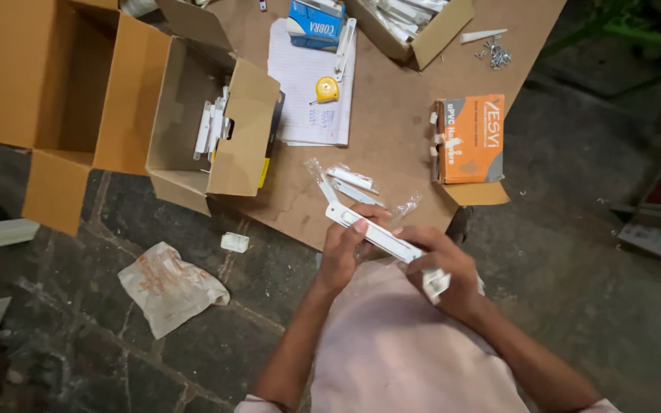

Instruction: The person sorts white plastic hardware pieces from a table into cardboard boxes. They pick up individual pieces, inspect them, and place them into boxes, occasionally handling small plastic bags containing similar items.

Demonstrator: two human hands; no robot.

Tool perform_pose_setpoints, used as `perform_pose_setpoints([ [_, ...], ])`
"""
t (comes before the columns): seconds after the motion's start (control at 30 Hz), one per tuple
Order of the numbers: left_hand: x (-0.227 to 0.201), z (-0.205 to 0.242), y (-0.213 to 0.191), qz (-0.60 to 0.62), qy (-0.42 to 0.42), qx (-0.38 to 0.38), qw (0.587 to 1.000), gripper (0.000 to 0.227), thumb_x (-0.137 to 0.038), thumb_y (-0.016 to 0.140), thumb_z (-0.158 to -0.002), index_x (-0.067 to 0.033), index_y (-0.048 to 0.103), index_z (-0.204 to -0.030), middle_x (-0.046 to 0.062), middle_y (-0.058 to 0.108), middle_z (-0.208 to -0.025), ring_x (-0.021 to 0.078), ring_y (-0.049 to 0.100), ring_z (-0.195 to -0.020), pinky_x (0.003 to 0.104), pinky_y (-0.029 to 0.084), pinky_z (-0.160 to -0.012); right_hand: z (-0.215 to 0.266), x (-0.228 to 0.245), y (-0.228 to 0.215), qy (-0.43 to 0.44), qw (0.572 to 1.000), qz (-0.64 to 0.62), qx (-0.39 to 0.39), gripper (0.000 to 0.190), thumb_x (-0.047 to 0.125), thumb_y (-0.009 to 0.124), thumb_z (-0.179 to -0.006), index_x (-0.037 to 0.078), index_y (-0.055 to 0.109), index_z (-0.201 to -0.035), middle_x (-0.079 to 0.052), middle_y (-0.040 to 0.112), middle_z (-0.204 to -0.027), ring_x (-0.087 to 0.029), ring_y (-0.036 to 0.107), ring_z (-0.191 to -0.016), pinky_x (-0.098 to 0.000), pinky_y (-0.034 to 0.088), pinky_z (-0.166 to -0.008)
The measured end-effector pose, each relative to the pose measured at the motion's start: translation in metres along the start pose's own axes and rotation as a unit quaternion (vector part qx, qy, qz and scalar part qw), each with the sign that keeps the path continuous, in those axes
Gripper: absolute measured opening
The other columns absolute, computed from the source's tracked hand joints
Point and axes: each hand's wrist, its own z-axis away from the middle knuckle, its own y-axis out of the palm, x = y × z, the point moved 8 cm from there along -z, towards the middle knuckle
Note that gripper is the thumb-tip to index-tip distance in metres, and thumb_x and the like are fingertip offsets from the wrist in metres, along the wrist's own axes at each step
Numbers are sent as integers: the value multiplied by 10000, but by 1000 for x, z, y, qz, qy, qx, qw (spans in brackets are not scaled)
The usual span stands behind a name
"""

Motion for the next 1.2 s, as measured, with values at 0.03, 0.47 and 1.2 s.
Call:
perform_pose_setpoints([
  [0.03,0,0,1,10,-14,3,1000,460,-377,534,-1043,25,593,-1258,39,600,-964,105,598,-877,267,558,-775,1,-1,-2,18,999,-25,-6,190,-74,752,-849,50,646,-947,-209,642,-1277,-294,688,-1139,-386,601,-939],
  [0.47,14,-7,1,-36,-34,13,999,433,-340,545,-1029,19,613,-1261,24,597,-1003,109,588,-954,280,545,-857,36,-74,-6,368,902,-221,-55,181,108,644,-994,-13,641,-1128,-78,672,-992,-113,608,-797,-273,524,-687],
  [1.2,22,-4,-14,-73,-62,-68,993,457,-390,525,-1139,8,722,-1032,12,561,-797,89,498,-682,250,416,-596,55,-79,15,433,876,-205,49,298,-1,808,-813,-31,643,-1059,-68,689,-787,-106,610,-626,-256,498,-540],
])
